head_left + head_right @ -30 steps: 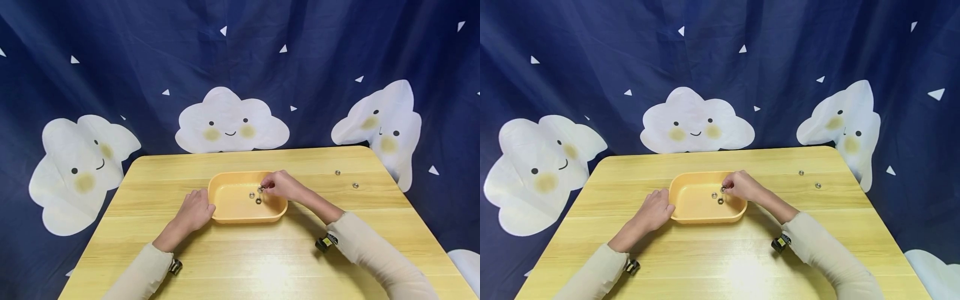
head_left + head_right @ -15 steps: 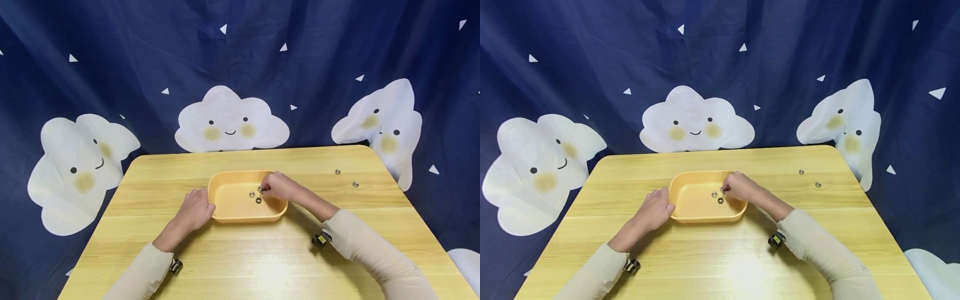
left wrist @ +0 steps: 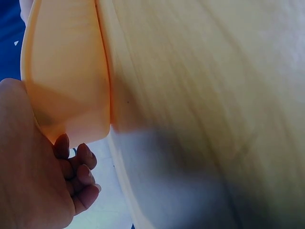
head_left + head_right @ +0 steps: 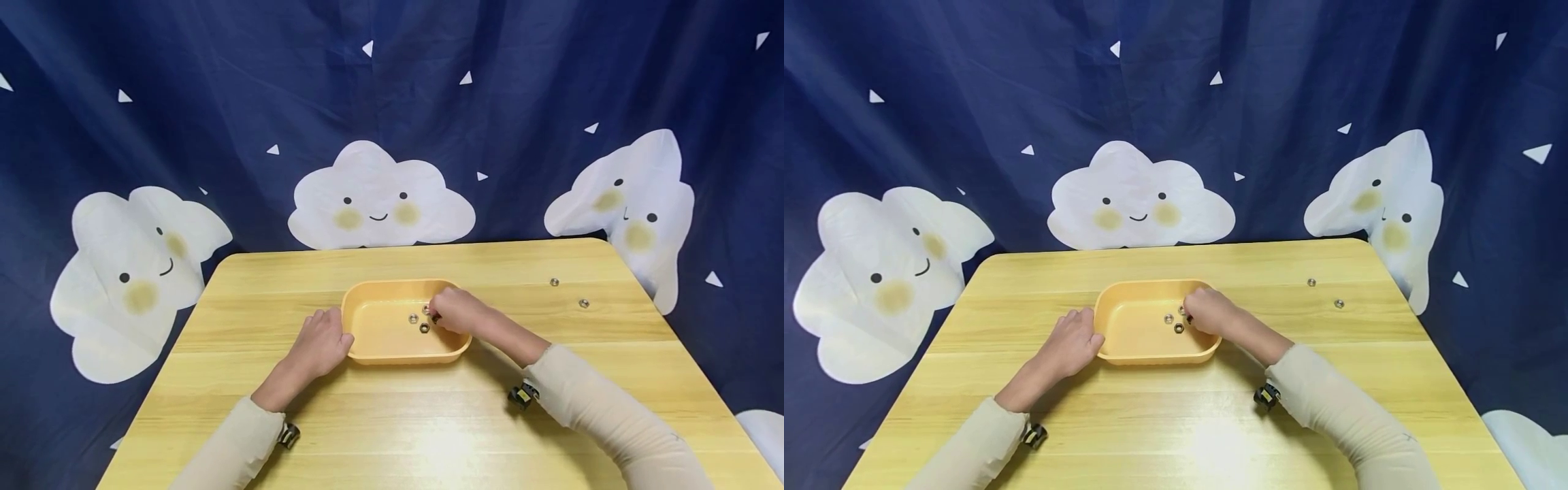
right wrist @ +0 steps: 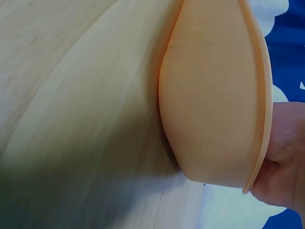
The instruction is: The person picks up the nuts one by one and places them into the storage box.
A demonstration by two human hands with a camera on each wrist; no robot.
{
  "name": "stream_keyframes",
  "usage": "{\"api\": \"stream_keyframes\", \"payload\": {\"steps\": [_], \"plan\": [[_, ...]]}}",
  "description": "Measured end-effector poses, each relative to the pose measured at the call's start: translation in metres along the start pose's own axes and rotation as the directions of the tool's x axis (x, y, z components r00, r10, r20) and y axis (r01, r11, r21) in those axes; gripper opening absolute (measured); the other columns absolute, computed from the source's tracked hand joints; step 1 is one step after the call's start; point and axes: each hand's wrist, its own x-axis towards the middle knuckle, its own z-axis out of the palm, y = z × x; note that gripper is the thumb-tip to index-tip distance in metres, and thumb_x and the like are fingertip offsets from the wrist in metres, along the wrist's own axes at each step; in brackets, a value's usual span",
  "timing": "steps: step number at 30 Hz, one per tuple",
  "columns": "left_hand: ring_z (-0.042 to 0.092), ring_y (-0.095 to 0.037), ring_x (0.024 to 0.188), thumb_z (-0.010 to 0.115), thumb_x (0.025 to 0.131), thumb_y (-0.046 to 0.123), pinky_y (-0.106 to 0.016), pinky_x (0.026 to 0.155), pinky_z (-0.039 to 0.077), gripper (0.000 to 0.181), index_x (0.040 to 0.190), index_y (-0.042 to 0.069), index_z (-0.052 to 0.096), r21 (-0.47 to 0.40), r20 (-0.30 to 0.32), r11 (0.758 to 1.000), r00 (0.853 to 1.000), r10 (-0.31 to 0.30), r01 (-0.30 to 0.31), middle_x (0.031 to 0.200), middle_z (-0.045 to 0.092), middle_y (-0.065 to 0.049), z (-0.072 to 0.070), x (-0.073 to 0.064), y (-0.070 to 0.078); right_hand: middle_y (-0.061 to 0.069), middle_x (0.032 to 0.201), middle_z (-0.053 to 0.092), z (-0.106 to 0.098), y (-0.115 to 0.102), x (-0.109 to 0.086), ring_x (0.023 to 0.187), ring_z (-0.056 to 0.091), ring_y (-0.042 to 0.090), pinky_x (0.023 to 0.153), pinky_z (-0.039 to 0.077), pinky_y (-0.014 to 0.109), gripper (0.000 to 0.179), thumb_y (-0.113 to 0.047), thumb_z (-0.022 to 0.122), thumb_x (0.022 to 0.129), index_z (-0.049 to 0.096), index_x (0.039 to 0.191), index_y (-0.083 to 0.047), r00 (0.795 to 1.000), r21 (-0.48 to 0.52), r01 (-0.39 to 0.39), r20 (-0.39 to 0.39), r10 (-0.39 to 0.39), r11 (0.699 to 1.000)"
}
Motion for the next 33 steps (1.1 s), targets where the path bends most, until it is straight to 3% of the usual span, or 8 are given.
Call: {"api": "stream_keyframes", "payload": {"steps": [4, 12, 22, 25, 30, 33], "plan": [[0.045, -0.023, 0.076, 0.052, 0.091, 0.022, -0.036, 0.074, 0.035, 0.015, 0.087, 0.007, 0.051, 0.002, 0.0, 1.0, 1.0, -0.001, 0.001, 0.078, 0.048, -0.004, 0.0005, 0.0004, -0.0002, -0.006, 0.062, 0.042, 0.0011, 0.0003, 0.0005, 0.06, 0.033, 0.011, 0.058, 0.03, 0.024, 0.038, 0.003, 0.071, 0.087, 0.051, 0.062, -0.017, 1.0, -0.012, 0.003, 0.016, -0.003, 1.0], [0.045, -0.023, 0.077, 0.05, 0.09, 0.024, -0.036, 0.075, 0.036, 0.018, 0.088, 0.007, 0.051, 0.007, 0.012, 1.0, 1.0, -0.003, 0.003, 0.08, 0.049, -0.004, -0.0008, -0.0005, 0.0001, -0.007, 0.058, 0.036, -0.0007, -0.0017, -0.0003, 0.058, 0.028, 0.01, 0.056, 0.026, 0.023, 0.04, 0.008, 0.067, 0.085, 0.048, 0.06, -0.017, 1.0, 0.009, 0.007, 0.03, -0.007, 1.0], [0.044, -0.023, 0.076, 0.051, 0.09, 0.024, -0.036, 0.075, 0.035, 0.017, 0.087, 0.008, 0.051, 0.01, 0.012, 1.0, 1.0, -0.003, 0.003, 0.079, 0.048, -0.004, 0.001, 0.0015, 0.0006, -0.005, 0.063, 0.044, -0.0017, -0.0002, -0.0031, 0.062, 0.036, 0.011, 0.059, 0.033, 0.024, 0.033, 0.006, 0.07, 0.084, 0.056, 0.064, -0.015, 0.999, -0.004, 0.033, 0.003, -0.033, 0.999], [0.044, -0.023, 0.076, 0.05, 0.09, 0.025, -0.036, 0.075, 0.035, 0.018, 0.087, 0.008, 0.051, 0.018, 0.02, 1.0, 1.0, -0.005, 0.005, 0.079, 0.048, -0.004, 0.0016, 0.0022, 0.0005, -0.002, 0.067, 0.053, -0.0023, 0.0013, -0.0043, 0.065, 0.042, 0.013, 0.061, 0.037, 0.024, 0.027, 0.004, 0.072, 0.085, 0.06, 0.068, -0.013, 0.999, -0.009, 0.053, 0.007, -0.053, 0.999], [0.044, -0.024, 0.076, 0.05, 0.09, 0.026, -0.036, 0.075, 0.034, 0.018, 0.088, 0.008, 0.051, 0.023, 0.027, 1.0, 1.0, -0.008, 0.007, 0.079, 0.048, -0.004, 0.0007, 0.0022, 0.0008, 0.008, 0.097, 0.076, -0.0031, 0.0027, -0.0073, 0.087, 0.069, 0.018, 0.076, 0.057, 0.027, 0.004, -0.005, 0.077, 0.088, 0.077, 0.091, -0.006, 0.995, -0.02, 0.094, -0.036, -0.095, 0.995], [0.044, -0.024, 0.076, 0.05, 0.09, 0.025, -0.036, 0.074, 0.034, 0.018, 0.088, 0.008, 0.051, 0.026, 0.027, 1.0, 1.0, -0.009, 0.009, 0.079, 0.048, -0.004, 0.0005, 0.0019, 0.0006, 0.01, 0.105, 0.077, -0.0041, 0.0029, -0.0087, 0.097, 0.073, 0.021, 0.086, 0.06, 0.031, 0.015, -0.011, 0.077, 0.09, 0.078, 0.103, -0.004, 0.988, -0.035, 0.132, -0.08, -0.134, 0.991]]}}
